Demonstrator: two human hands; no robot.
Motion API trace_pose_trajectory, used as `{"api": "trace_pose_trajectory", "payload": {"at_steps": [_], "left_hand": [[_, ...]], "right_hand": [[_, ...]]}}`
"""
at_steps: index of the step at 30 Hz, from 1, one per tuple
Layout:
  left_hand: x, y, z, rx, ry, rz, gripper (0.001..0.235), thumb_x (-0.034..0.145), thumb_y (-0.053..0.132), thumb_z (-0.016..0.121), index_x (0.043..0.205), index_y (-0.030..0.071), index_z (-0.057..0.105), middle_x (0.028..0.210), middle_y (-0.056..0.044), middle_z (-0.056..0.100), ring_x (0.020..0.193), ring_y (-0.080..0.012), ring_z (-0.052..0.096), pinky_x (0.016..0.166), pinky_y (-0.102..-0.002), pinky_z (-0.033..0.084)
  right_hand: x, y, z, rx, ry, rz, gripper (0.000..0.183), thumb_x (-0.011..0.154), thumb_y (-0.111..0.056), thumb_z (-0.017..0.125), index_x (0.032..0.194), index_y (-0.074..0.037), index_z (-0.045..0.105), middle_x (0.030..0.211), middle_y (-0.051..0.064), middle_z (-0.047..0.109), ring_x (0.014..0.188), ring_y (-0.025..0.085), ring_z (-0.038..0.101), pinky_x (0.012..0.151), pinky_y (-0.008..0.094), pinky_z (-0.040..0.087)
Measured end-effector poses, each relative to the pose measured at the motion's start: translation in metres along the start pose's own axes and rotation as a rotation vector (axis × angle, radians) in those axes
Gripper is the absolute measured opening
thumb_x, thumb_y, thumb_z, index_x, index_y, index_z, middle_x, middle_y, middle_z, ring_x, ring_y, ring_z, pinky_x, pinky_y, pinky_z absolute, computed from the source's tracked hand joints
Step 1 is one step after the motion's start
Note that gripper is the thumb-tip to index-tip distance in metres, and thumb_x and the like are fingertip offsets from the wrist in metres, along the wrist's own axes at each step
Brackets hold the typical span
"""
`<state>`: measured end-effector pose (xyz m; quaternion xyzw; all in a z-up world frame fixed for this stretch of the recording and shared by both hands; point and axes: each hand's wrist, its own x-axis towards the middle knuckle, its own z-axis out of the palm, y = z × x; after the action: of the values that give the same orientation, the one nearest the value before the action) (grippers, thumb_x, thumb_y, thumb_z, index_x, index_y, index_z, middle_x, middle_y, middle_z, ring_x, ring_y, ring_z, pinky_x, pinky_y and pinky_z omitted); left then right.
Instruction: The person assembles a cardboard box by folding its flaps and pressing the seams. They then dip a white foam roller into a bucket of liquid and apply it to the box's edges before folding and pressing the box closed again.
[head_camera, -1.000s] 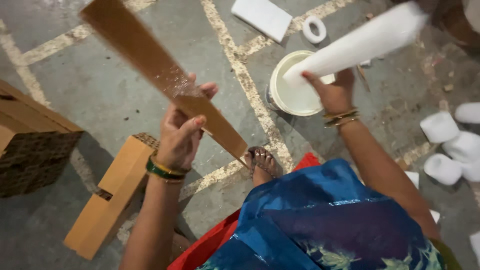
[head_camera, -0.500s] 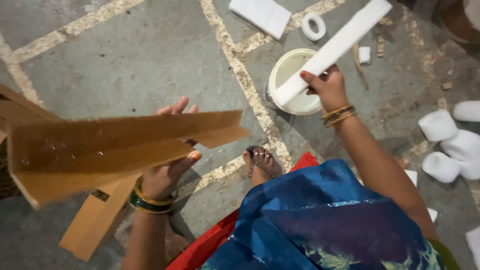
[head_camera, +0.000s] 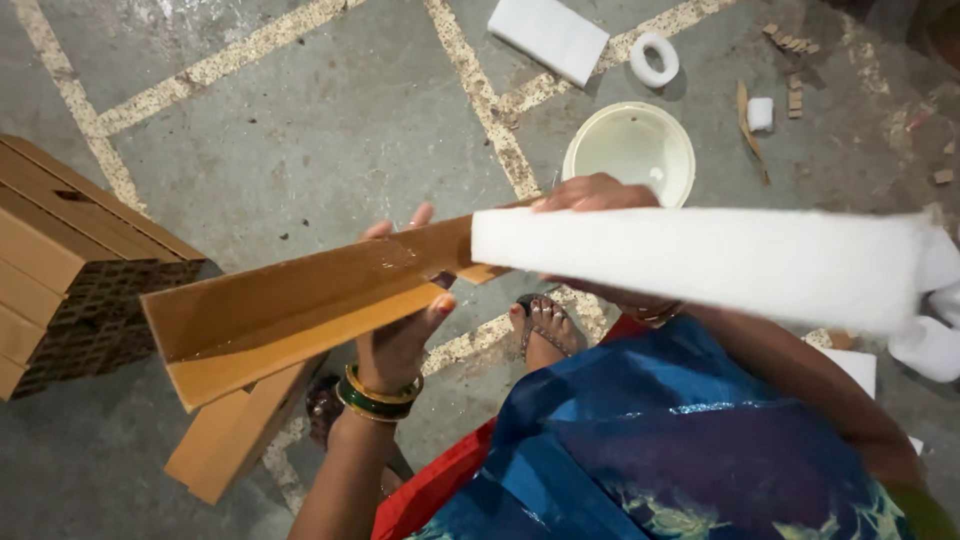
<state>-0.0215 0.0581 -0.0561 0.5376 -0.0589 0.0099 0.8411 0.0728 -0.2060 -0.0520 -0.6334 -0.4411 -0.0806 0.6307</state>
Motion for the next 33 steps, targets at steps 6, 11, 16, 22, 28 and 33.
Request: {"api": "trace_pose_trajectory", "payload": {"at_steps": [6,11,16,22,28,33], "left_hand": [[0.000,0.013,0.002,-0.002,0.023,0.034,0.080,0.091,0.012,0.084,0.155,0.017,0.036,0.165,-0.027,0.039,0.150,-0.0325,0.047,0.120,-0.049,0.049],[-0.008,0.031,-0.006,-0.147,0.103,-0.050,0.085,0.086,0.013,0.088,0.152,0.018,0.035,0.166,-0.025,0.039,0.145,-0.0342,0.052,0.118,-0.051,0.051],[-0.003,0.022,-0.013,-0.073,0.030,-0.007,0.084,0.086,0.017,0.089,0.152,0.016,0.037,0.166,-0.027,0.043,0.141,-0.0354,0.056,0.115,-0.052,0.055],[0.002,0.006,0.012,-0.032,-0.029,-0.046,0.084,0.087,0.017,0.088,0.151,0.012,0.034,0.164,-0.028,0.040,0.147,-0.0352,0.052,0.115,-0.052,0.053],[0.003,0.009,0.020,0.049,-0.036,-0.086,0.085,0.088,0.015,0.086,0.153,0.013,0.032,0.167,-0.027,0.037,0.147,-0.0330,0.049,0.120,-0.049,0.049],[0.004,0.008,0.014,-0.019,-0.083,-0.024,0.083,0.089,0.016,0.088,0.151,0.019,0.034,0.169,-0.024,0.037,0.150,-0.0320,0.050,0.123,-0.050,0.051]], "right_hand": [[-0.011,0.000,-0.004,0.012,-0.076,-0.022,0.034,0.098,-0.023,0.068,0.125,-0.006,0.058,0.119,0.020,0.070,0.116,0.036,0.068,0.105,0.047,0.055],[-0.041,-0.002,-0.033,-0.094,-0.067,0.044,0.035,0.095,-0.025,0.073,0.122,-0.006,0.059,0.114,0.019,0.070,0.112,0.034,0.069,0.099,0.046,0.057],[-0.037,-0.003,-0.038,-0.161,0.041,0.148,0.037,0.093,-0.026,0.077,0.118,-0.005,0.060,0.110,0.018,0.070,0.107,0.032,0.071,0.094,0.045,0.058],[-0.005,-0.005,-0.012,0.231,0.004,-0.040,0.026,0.095,-0.022,0.065,0.115,-0.006,0.065,0.111,0.017,0.071,0.106,0.030,0.071,0.092,0.046,0.057],[0.000,-0.019,-0.010,-0.141,-0.124,-0.146,0.025,0.100,-0.017,0.069,0.117,-0.005,0.054,0.125,0.024,0.068,0.119,0.035,0.068,0.102,0.047,0.057],[-0.005,-0.016,-0.026,-0.193,-0.229,-0.080,0.029,0.095,-0.017,0.071,0.118,-0.004,0.058,0.126,0.022,0.069,0.120,0.035,0.068,0.105,0.047,0.055]]}}
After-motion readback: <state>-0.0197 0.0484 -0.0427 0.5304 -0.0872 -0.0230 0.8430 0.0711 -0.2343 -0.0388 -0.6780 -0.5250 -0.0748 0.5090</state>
